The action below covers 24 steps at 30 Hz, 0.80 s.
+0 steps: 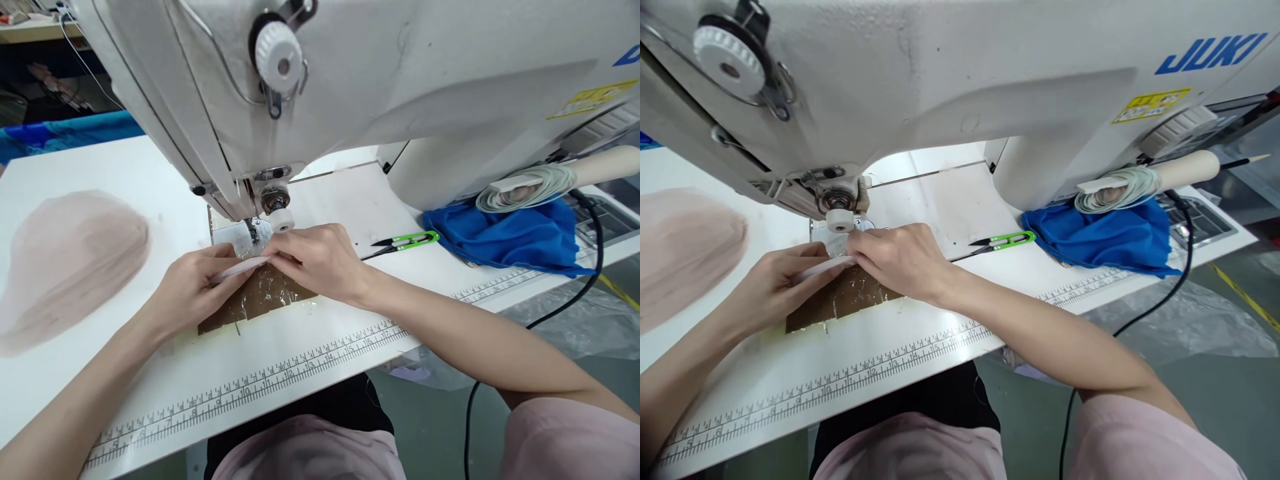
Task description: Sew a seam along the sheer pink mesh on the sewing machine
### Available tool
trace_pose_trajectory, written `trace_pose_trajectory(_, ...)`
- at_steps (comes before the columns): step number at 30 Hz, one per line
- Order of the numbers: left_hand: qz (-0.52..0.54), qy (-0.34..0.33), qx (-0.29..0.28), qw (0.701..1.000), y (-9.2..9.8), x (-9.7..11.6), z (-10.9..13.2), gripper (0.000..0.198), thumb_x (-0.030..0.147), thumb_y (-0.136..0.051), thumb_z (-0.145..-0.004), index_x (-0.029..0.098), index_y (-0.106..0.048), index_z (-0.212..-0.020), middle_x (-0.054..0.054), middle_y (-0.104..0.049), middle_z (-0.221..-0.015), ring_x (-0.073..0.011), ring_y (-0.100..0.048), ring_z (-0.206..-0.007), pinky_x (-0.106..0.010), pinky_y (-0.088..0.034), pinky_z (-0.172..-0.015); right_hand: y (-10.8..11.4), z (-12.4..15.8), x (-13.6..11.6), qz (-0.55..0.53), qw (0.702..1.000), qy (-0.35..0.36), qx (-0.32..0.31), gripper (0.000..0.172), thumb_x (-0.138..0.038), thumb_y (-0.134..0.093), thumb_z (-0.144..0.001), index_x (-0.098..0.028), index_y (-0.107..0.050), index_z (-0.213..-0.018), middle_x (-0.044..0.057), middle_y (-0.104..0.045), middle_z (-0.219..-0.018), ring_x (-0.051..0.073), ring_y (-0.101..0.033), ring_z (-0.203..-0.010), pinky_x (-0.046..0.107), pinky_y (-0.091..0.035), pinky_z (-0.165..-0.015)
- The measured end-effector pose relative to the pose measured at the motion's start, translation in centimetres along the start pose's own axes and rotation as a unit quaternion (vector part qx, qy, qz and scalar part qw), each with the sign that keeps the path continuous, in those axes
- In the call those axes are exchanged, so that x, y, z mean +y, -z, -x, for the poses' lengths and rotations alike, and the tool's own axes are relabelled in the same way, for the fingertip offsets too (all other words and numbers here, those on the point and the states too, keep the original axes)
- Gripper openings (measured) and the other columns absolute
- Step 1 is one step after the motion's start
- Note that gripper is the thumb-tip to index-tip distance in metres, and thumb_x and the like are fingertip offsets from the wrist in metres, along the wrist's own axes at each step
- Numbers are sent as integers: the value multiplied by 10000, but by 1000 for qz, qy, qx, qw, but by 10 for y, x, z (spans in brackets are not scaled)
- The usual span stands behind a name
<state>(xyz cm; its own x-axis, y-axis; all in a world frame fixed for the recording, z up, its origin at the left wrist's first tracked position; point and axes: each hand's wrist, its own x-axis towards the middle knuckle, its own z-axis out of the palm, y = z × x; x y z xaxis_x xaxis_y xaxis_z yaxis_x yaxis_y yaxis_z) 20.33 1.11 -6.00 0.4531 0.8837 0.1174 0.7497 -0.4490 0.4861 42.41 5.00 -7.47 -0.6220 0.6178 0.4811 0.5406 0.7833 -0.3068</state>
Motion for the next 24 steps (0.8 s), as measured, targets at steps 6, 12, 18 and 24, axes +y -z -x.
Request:
trace_pose_trajectory(6, -252, -155, 96, 950, -10, 14, 17, 275, 311, -523, -949, 175, -724, -820, -56, -651, -800, -138, -553, -586, -282, -369, -452, 9, 5, -5, 72, 991, 97, -55, 265, -82, -486, -905, -166, -672, -735, 18, -731, -765, 166, -629, -790, 279, -389, -588)
trace_pose_trajectory(12, -330, -194, 75, 921, -14, 24, 27, 242, 155, -524, -921, 130, -645, -1129, -146, -635, -1311, -318, -624, -1174, -506, -441, -861, 6, 9, -7, 106, 980, 158, -59, 275, -3, -468, -885, -142, -700, -837, 55, -771, -870, 202, -654, -1036, 346, -476, -913)
trace_pose_trajectory(18, -288, -189, 72, 936, -15, 19, 29, 278, 134, -500, -940, 130, -615, -1193, -153, -662, -1260, -295, -659, -1133, -558, -360, -1039, 3, 10, -7, 110, 980, 155, -58, 253, 3, -473, -874, -122, -687, -826, 50, -774, -860, 167, -694, -830, 337, -487, -941)
trace_pose_trajectory(24, -267, -174, 88, 944, -17, 14, 27, 297, 140, -507, -941, 152, -634, -1209, -134, -667, -1262, -278, -654, -1150, -571, -265, -1149, 1, 9, -6, 108, 981, 156, -44, 268, -2, -457, -887, -137, -679, -820, 67, -778, -878, 171, -696, -808, 338, -507, -878)
